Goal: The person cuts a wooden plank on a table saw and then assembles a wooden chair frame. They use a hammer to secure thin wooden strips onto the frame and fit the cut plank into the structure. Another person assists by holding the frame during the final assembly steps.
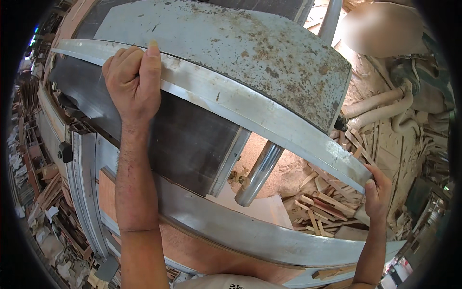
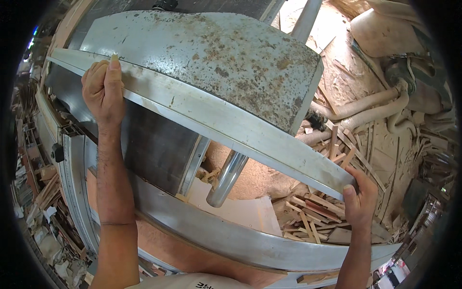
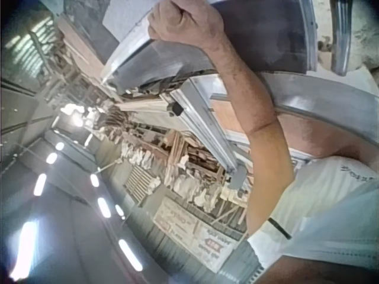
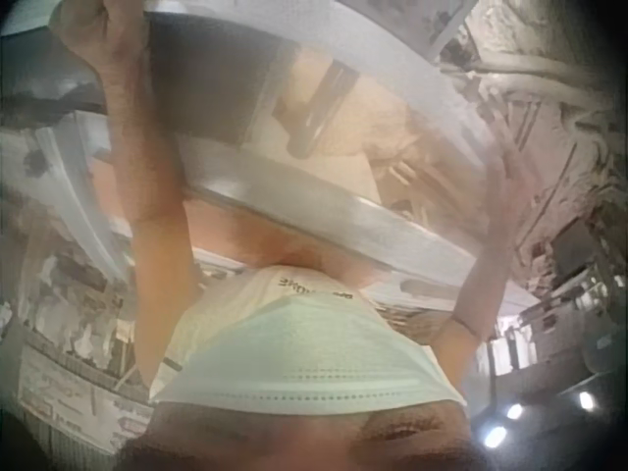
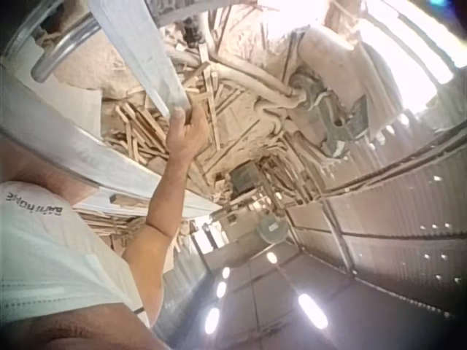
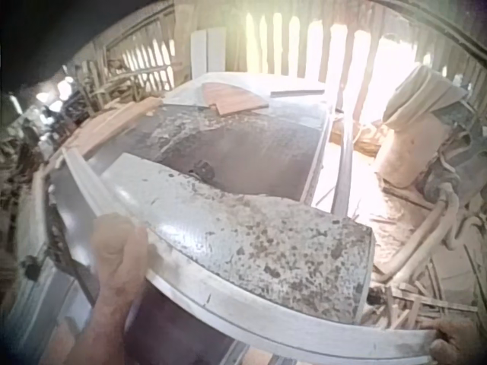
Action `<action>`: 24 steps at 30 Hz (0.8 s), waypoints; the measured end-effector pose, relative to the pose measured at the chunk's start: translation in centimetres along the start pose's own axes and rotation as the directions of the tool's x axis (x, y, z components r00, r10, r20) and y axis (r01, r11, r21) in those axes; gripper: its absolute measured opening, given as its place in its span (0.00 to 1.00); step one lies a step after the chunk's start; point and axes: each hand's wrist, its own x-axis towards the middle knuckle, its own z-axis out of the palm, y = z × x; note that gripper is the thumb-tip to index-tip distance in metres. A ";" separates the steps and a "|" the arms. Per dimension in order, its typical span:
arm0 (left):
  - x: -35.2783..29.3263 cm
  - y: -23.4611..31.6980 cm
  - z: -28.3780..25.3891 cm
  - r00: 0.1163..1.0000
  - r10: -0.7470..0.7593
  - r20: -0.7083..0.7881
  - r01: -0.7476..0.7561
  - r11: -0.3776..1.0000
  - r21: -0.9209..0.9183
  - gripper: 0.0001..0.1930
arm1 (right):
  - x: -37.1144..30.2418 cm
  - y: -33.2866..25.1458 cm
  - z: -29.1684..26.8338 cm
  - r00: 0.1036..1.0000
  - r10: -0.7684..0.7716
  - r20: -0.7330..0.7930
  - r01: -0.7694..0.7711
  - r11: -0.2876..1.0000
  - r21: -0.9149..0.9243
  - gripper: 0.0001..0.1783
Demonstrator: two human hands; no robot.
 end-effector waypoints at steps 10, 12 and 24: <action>-0.5 0.0 -0.4 0.999 -0.031 0.020 0.032 0.999 -0.012 0.18 | -0.4 -0.3 0.0 0.996 -0.044 -0.082 0.036 0.995 -0.090 0.43; -0.6 0.1 -0.6 0.998 -0.055 0.032 0.055 0.998 -0.022 0.17 | -0.3 -0.1 0.0 0.997 -0.036 -0.065 0.031 0.996 -0.085 0.43; -4.9 8.6 -0.3 0.885 0.334 0.323 -0.291 0.941 -0.176 0.07 | 0.0 -0.5 0.1 0.995 -0.071 -0.069 0.062 0.990 -0.126 0.46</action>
